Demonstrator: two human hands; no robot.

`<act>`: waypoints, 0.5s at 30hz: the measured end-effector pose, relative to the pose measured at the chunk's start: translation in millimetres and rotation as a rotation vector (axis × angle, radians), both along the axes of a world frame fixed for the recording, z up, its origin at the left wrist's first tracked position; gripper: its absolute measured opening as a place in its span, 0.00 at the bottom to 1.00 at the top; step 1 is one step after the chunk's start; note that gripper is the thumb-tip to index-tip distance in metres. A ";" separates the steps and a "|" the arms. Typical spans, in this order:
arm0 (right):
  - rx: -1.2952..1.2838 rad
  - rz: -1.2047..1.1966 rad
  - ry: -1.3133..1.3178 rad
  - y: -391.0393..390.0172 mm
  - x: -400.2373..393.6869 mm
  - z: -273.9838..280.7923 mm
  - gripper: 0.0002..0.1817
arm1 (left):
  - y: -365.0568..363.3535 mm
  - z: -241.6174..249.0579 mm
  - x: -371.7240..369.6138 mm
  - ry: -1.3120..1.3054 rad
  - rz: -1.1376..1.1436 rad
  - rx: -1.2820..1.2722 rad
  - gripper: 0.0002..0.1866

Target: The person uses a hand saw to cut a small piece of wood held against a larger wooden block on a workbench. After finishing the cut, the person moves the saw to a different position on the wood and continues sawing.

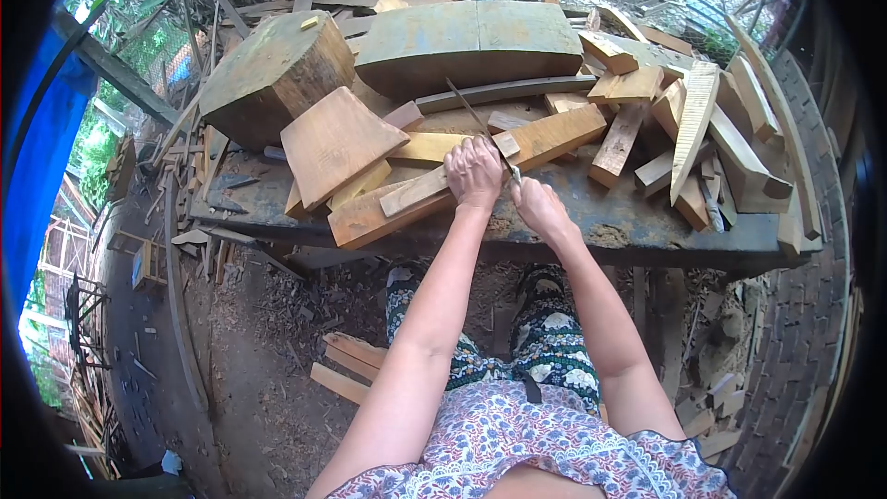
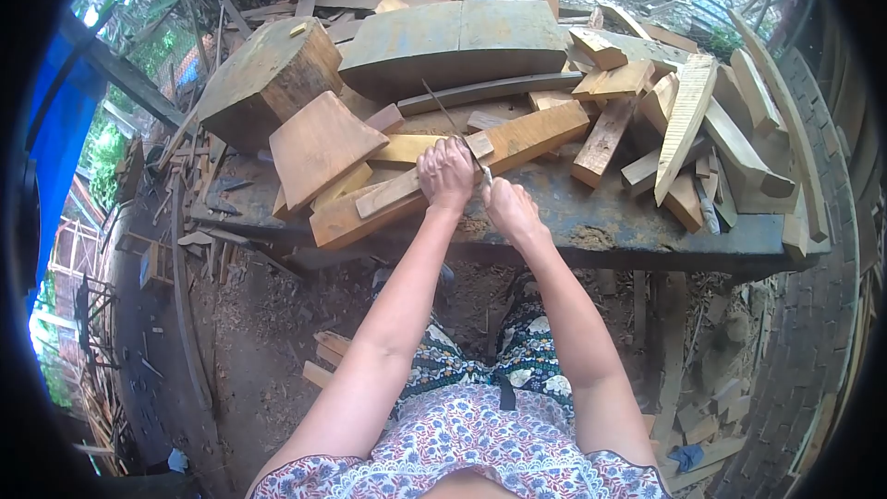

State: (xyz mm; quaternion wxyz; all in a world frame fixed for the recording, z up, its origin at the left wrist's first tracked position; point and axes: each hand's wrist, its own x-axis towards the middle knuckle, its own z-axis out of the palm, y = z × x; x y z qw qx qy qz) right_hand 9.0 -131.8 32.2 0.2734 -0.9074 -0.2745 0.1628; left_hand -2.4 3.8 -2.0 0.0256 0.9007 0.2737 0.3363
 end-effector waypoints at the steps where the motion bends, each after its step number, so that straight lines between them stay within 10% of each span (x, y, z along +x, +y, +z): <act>1: 0.047 0.005 -0.029 5.0 5.5 -4.3 0.20 | 0.2 0.5 1.1 -0.005 0.002 0.003 0.11; 15: 0.008 -0.009 -0.026 11.7 6.5 -2.0 0.21 | -0.1 0.6 -0.3 -0.025 -0.011 -0.023 0.11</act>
